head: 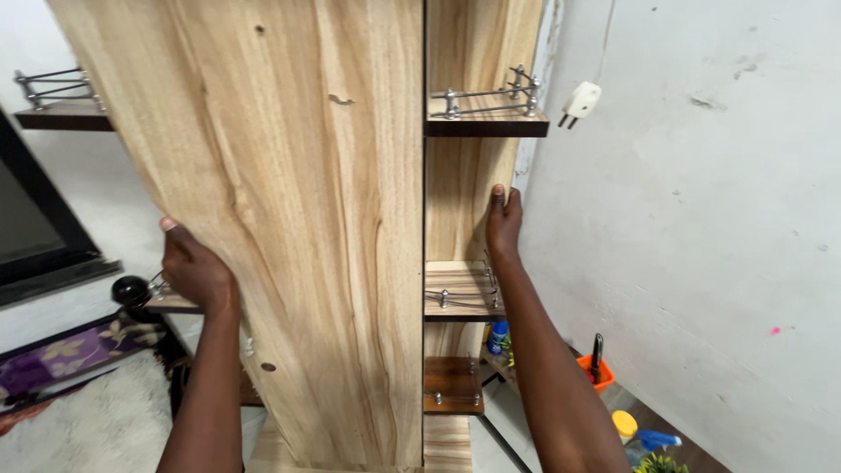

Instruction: The person assembles a wooden wall-mounted shelf unit by attaching metal brackets to the back panel and aligning it against the wall. They handle a red artificial flower and place it on a nearby table before continuing with the shelf assembly.

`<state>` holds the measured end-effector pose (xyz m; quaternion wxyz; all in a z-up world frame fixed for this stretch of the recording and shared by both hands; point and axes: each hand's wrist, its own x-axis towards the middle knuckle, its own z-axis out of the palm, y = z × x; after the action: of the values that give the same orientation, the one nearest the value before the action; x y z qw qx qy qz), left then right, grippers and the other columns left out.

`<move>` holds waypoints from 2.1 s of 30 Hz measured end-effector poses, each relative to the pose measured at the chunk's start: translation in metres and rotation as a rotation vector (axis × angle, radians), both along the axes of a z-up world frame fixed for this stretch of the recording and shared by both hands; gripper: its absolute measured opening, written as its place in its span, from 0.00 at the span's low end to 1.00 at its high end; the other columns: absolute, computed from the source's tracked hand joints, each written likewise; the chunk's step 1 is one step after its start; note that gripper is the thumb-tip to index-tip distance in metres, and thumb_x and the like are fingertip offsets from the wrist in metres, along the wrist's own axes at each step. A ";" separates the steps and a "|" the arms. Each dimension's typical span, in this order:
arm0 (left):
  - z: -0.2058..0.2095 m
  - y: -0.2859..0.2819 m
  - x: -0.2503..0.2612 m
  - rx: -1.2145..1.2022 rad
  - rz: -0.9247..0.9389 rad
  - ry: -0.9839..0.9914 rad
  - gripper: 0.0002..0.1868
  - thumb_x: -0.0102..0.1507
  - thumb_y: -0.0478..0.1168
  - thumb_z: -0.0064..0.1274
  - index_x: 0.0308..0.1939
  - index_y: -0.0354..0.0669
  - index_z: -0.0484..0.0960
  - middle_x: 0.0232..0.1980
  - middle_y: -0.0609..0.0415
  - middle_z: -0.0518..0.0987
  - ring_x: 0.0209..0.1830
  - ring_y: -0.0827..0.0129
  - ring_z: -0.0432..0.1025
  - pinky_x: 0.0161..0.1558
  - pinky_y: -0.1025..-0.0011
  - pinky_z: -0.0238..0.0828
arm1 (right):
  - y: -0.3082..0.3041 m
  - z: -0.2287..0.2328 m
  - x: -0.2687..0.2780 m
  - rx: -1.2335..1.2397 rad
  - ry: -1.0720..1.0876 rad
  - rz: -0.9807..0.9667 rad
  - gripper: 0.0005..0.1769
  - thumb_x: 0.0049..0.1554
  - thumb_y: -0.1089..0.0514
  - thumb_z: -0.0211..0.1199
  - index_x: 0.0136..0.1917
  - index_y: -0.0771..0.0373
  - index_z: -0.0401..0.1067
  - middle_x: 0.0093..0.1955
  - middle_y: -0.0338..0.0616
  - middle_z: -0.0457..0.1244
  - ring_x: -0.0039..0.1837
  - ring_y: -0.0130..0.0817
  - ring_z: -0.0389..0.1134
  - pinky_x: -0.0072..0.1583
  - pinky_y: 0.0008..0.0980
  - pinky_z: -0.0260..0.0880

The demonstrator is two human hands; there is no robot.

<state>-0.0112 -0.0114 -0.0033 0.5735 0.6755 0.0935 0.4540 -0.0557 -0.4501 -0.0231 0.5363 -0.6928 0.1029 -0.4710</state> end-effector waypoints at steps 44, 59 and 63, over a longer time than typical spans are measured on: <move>-0.043 0.062 0.023 -0.319 -0.760 0.258 0.72 0.49 0.89 0.11 0.79 0.34 0.52 0.80 0.39 0.58 0.79 0.51 0.53 0.76 0.57 0.42 | 0.004 -0.001 -0.007 -0.020 -0.017 0.040 0.34 0.66 0.29 0.48 0.50 0.65 0.62 0.39 0.40 0.52 0.44 0.29 0.51 0.48 0.32 0.58; -0.023 0.010 0.020 -0.254 -0.056 0.383 0.56 0.66 0.83 0.21 0.43 0.26 0.77 0.43 0.38 0.77 0.44 0.49 0.71 0.50 0.49 0.66 | 0.004 0.010 -0.008 0.007 0.049 0.044 0.35 0.65 0.28 0.43 0.54 0.65 0.62 0.40 0.43 0.58 0.44 0.33 0.57 0.50 0.37 0.62; -0.020 0.001 0.017 -0.247 0.042 0.352 0.54 0.66 0.84 0.24 0.46 0.32 0.79 0.48 0.41 0.77 0.46 0.53 0.71 0.51 0.53 0.66 | -0.001 0.004 -0.006 0.034 0.040 0.092 0.35 0.67 0.28 0.44 0.50 0.66 0.59 0.40 0.42 0.54 0.45 0.31 0.54 0.50 0.36 0.62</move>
<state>0.0057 -0.0100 -0.0229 0.6171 0.6670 0.2610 0.3258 -0.0619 -0.4510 -0.0188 0.5669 -0.6968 0.0894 -0.4302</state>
